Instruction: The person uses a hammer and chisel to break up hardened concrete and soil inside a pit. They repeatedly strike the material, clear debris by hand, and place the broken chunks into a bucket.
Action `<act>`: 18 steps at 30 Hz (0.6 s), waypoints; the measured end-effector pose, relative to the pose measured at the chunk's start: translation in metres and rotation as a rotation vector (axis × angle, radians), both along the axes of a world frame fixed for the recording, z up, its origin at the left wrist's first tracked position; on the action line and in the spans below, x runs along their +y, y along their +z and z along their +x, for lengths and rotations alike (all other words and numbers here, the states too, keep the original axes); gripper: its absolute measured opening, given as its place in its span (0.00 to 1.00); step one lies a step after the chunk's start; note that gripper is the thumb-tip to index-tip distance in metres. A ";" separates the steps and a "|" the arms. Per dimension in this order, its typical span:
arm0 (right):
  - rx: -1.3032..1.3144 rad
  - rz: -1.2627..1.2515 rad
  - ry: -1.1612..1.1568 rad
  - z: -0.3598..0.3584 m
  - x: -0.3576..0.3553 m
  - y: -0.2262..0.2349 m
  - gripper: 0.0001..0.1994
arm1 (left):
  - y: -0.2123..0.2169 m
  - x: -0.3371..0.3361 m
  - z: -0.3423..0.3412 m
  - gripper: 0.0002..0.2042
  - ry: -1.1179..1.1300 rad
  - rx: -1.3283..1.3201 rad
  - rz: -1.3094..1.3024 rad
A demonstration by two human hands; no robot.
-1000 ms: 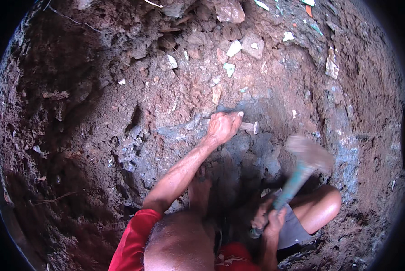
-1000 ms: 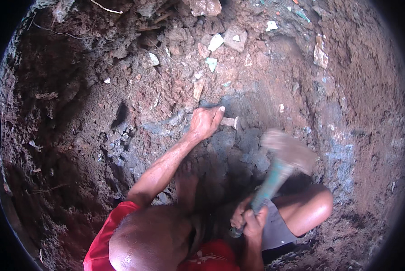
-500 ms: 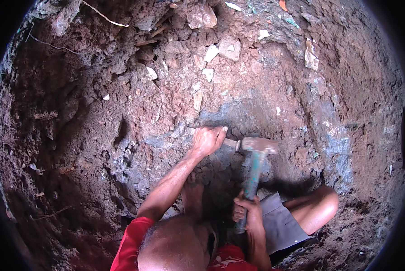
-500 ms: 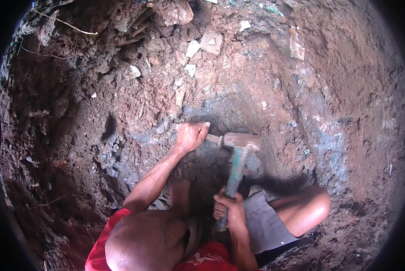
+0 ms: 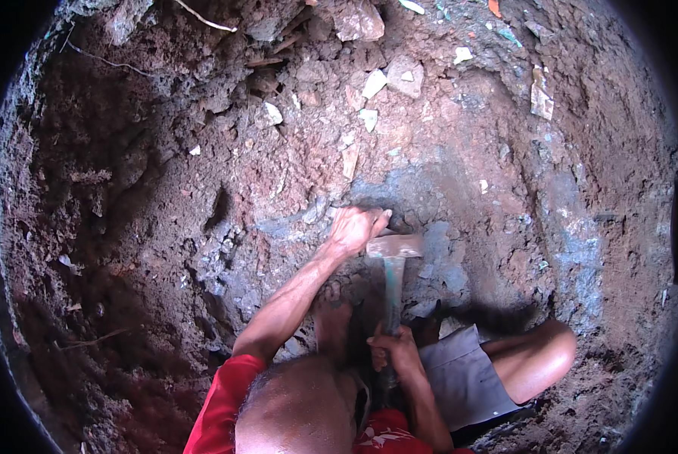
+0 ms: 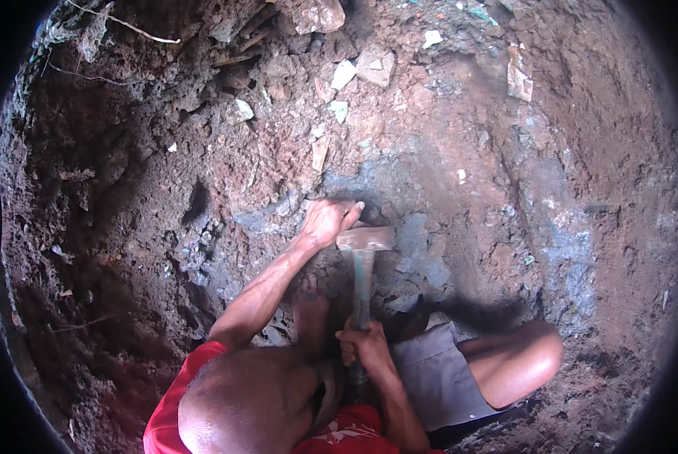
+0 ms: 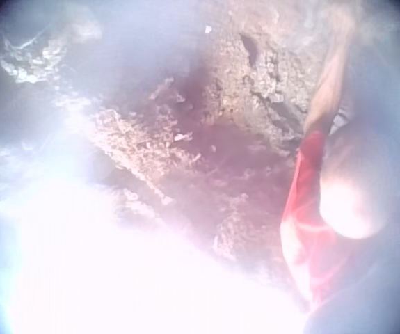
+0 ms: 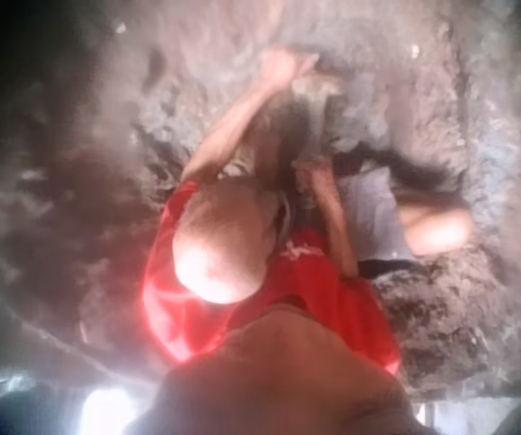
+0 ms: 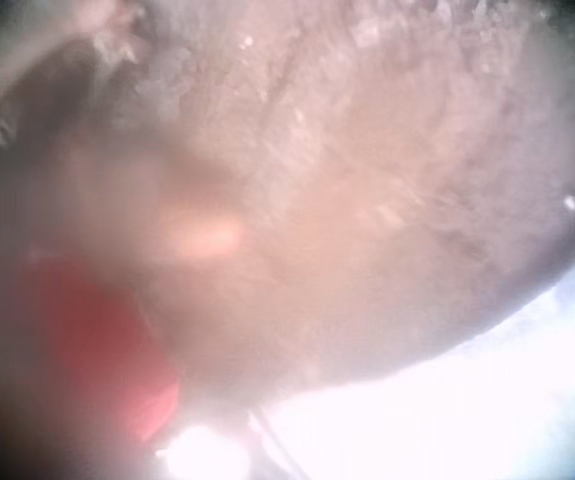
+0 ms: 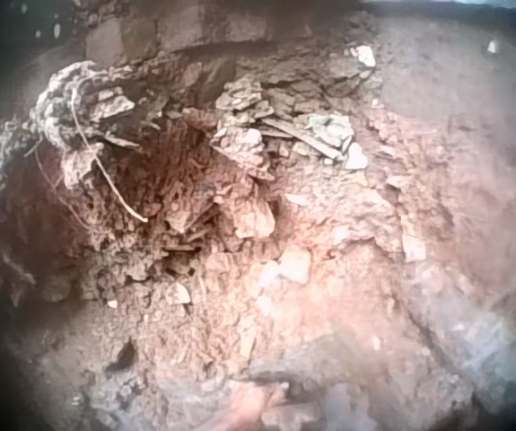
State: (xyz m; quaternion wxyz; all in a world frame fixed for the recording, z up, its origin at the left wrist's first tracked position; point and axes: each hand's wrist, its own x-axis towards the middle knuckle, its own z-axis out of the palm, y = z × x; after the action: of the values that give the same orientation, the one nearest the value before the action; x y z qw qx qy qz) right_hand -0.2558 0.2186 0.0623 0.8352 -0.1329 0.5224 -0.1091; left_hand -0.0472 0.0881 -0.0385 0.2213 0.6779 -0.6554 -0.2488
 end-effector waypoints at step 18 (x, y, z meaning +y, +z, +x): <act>0.139 -0.107 -0.490 -0.070 -0.036 0.030 0.10 | 0.027 -0.007 -0.001 0.16 -0.009 0.151 0.090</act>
State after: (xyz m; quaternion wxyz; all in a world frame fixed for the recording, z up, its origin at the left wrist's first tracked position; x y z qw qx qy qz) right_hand -0.3254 0.1822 0.0920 0.7377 -0.0533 0.5887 -0.3262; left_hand -0.0486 0.0810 -0.0113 0.2383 0.6637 -0.6280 -0.3293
